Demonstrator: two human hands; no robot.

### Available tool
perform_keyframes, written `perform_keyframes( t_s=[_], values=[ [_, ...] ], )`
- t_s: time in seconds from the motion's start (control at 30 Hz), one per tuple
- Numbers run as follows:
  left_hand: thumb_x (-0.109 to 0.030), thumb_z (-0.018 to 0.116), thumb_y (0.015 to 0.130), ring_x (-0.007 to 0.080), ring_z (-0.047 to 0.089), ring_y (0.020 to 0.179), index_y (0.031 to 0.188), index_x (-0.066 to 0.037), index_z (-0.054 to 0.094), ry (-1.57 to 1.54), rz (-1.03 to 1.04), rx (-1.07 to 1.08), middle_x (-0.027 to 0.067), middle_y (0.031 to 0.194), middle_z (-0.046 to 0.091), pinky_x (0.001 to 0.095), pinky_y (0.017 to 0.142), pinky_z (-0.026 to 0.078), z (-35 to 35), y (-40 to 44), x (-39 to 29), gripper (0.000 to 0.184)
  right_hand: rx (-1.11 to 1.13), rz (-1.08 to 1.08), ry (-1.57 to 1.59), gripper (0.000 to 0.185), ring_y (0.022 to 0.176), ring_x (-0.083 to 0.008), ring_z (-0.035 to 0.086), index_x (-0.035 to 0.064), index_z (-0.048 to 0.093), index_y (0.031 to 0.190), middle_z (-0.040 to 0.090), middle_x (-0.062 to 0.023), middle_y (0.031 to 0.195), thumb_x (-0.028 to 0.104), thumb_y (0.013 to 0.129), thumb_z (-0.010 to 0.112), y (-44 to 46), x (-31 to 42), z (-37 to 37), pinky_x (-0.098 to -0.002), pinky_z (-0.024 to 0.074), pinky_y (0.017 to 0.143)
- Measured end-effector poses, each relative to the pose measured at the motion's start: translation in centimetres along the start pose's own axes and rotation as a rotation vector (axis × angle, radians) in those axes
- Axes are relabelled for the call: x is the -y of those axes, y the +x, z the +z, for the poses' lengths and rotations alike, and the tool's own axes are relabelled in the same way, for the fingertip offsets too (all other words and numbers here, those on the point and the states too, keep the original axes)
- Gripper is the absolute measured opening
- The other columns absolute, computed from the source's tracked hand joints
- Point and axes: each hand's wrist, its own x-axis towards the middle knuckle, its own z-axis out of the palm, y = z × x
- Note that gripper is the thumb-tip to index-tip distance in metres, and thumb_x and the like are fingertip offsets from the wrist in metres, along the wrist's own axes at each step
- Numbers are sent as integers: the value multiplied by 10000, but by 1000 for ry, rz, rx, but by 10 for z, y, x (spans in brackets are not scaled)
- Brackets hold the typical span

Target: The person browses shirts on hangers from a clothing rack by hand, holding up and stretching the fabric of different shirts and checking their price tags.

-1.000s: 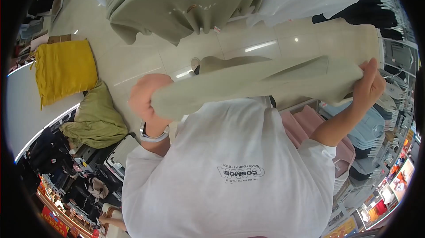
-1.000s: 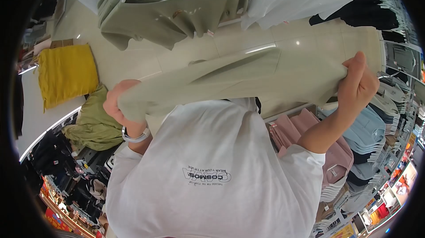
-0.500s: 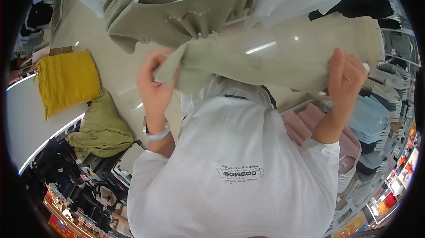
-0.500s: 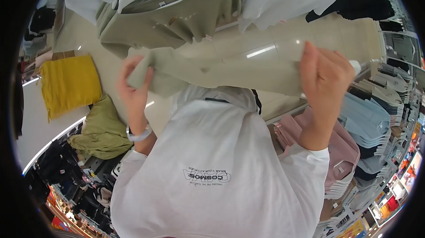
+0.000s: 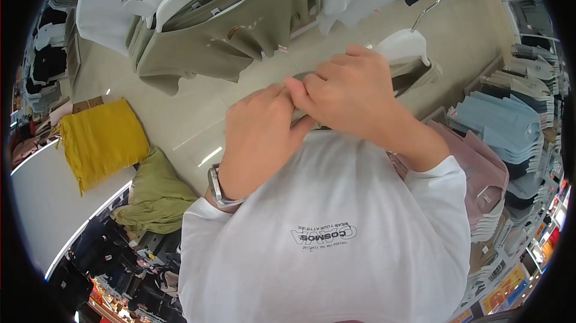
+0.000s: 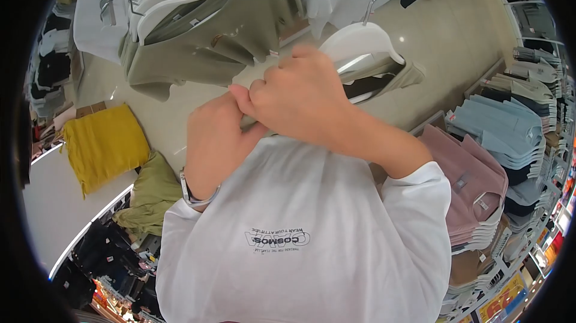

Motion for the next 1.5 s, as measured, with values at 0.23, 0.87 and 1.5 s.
perform_keyframes(
  t_s=[0.23, 0.87, 1.5],
  values=[
    [-233, 733, 726, 349, 532, 559, 649, -30, 549, 19, 12, -120, 138, 602, 520, 411, 486, 382, 11, 6, 34, 285, -514, -79, 518, 142, 624, -240, 576, 35, 573, 673, 591, -104, 777, 66, 681, 711, -24, 4, -7, -325, 427, 536],
    [-149, 731, 770, 231, 368, 467, 715, 38, 593, -120, 54, -97, 115, 552, 462, 316, 467, 330, 1, 0, 53, 238, -58, 718, 980, 172, 811, -233, 648, 12, 688, 947, 675, -130, 880, 68, 789, 649, -39, -53, 54, -344, 487, 719],
    [-108, 723, 685, 319, 422, 512, 711, 16, 592, -250, 155, 25, 150, 596, 466, 344, 471, 346, -3, 0, 73, 182, -305, 624, 1800, 313, 949, -230, 640, -7, 581, 1063, 640, -111, 1023, 253, 897, 634, -58, -55, 73, -405, 504, 879]
  ],
)
